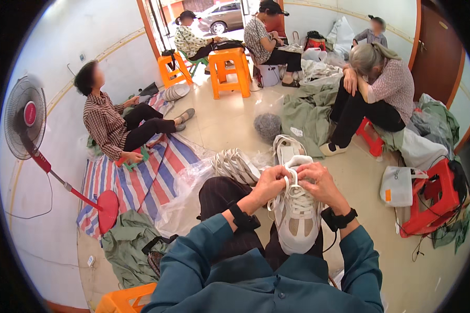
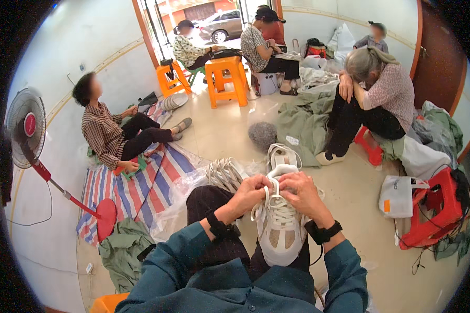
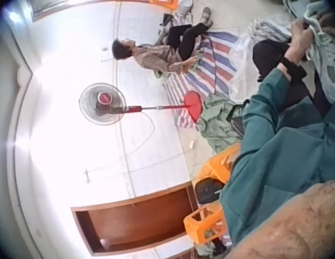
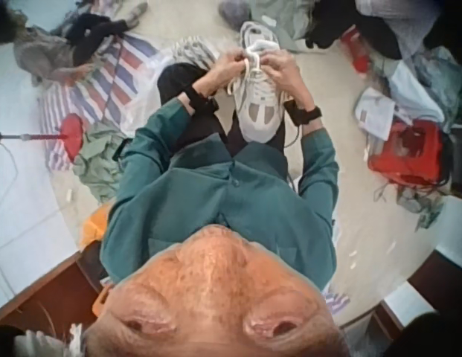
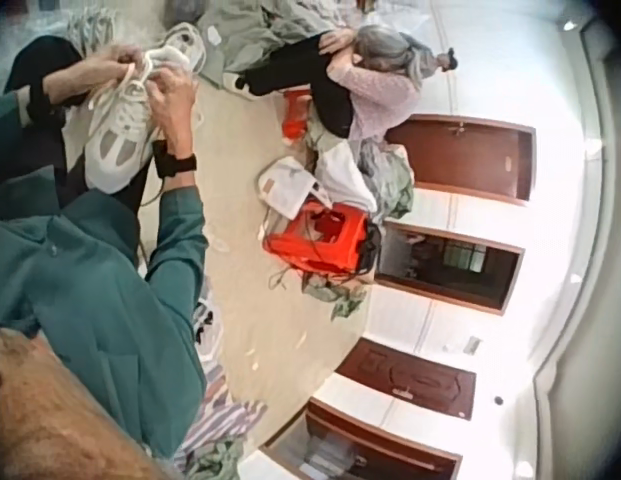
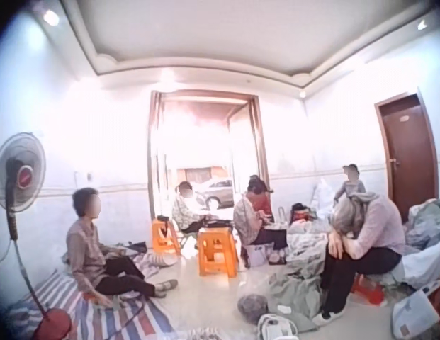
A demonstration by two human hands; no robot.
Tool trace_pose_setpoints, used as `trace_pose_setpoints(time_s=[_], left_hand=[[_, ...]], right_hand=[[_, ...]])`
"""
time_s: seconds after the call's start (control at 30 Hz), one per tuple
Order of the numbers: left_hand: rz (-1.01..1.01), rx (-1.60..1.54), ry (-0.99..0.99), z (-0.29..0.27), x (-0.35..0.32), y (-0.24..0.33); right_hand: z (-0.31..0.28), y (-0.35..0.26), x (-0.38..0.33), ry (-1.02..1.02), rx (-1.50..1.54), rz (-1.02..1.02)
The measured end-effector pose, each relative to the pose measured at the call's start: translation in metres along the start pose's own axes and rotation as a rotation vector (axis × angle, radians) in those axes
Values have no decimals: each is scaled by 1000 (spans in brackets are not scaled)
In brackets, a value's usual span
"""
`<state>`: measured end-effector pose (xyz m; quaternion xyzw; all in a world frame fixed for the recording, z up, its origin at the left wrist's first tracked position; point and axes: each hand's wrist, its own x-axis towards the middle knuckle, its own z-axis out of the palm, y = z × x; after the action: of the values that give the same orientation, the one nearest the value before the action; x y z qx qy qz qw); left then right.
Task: The recorder is lacing a pair of white Reebok sneakers while sitting in a workshop environment with other workers.
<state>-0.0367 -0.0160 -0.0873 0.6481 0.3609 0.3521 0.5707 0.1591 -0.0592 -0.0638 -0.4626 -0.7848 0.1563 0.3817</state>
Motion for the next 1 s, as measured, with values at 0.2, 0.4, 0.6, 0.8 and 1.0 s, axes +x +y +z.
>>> trace_pose_setpoints(time_s=[0.2,0.4,0.6,0.8,1.0], left_hand=[[213,296,113,12,0,8],[131,353,100,10,-10,17],[80,243,74,2,-1,11],[39,101,18,-4,1,12],[84,34,72,7,-2,15]], right_hand=[[4,8,-4,-6,46,46],[10,-11,-9,-7,-145,20],[-9,-18,-7,46,-554,-173],[-76,15,-33,246,-738,-18],[-91,93,-84,287,-744,430]])
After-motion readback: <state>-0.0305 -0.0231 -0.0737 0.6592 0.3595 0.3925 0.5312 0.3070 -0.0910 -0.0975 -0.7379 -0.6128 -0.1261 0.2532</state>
